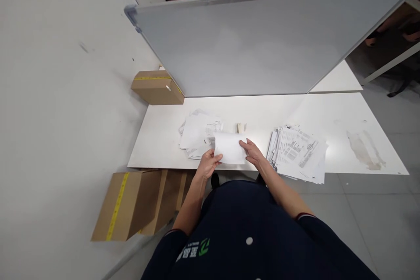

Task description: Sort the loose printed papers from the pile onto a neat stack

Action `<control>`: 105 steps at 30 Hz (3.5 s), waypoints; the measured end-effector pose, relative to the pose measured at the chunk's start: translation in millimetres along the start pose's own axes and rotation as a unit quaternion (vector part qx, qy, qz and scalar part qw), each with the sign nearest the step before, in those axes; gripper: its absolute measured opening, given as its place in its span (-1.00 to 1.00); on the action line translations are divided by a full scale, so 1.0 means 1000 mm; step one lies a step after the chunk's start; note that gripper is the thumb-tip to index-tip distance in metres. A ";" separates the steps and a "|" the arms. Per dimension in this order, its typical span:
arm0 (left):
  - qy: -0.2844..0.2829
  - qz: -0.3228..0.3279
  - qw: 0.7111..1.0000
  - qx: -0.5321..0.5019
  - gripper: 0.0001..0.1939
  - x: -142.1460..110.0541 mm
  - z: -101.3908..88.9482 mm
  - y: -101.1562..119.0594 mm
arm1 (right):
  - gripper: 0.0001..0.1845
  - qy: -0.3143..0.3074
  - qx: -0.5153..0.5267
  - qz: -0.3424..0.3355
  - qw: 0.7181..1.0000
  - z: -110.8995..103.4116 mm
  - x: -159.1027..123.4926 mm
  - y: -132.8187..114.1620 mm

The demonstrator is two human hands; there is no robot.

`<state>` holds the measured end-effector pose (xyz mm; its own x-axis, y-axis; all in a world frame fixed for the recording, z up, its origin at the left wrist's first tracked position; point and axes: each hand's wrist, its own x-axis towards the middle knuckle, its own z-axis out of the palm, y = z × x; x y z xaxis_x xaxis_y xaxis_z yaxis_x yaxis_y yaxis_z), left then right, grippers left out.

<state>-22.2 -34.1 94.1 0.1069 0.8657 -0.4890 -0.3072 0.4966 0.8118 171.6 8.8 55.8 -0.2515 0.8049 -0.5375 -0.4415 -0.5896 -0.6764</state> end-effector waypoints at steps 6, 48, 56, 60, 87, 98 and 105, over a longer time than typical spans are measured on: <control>-0.046 -0.030 0.995 0.080 -0.42 0.006 -0.005 0.008 | -0.59 -0.049 -0.084 -0.055 0.994 -0.018 -0.018 -0.007; 0.049 0.384 0.797 0.464 -0.77 0.001 0.081 -0.004 | -0.68 0.013 -0.268 -0.245 0.932 0.031 -0.049 -0.019; 0.207 0.293 0.871 0.336 -0.37 0.029 0.030 -0.001 | -0.70 0.056 -0.221 -0.256 0.940 -0.012 -0.031 -0.026; 0.054 0.261 0.927 0.265 -0.54 0.043 0.014 0.002 | -0.72 0.038 -0.202 -0.279 0.938 -0.019 -0.023 -0.025; 0.053 0.226 0.953 0.192 -0.78 0.067 0.026 -0.037 | -0.63 0.083 -0.190 -0.268 0.941 -0.057 0.010 0.003; 0.038 0.221 0.954 0.201 -0.80 0.071 0.027 -0.046 | -0.67 0.088 -0.322 -0.268 0.904 -0.062 0.011 0.006; 0.066 0.242 0.952 0.175 -0.59 0.076 0.014 -0.044 | -0.77 0.087 -0.654 -0.290 0.693 -0.049 -0.016 -0.038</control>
<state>13.1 10.9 25.1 -0.0943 0.9944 -0.0486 0.0460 0.0532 0.9975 234.7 15.0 65.2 -0.2012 0.9787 0.0399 0.7624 0.1820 -0.6210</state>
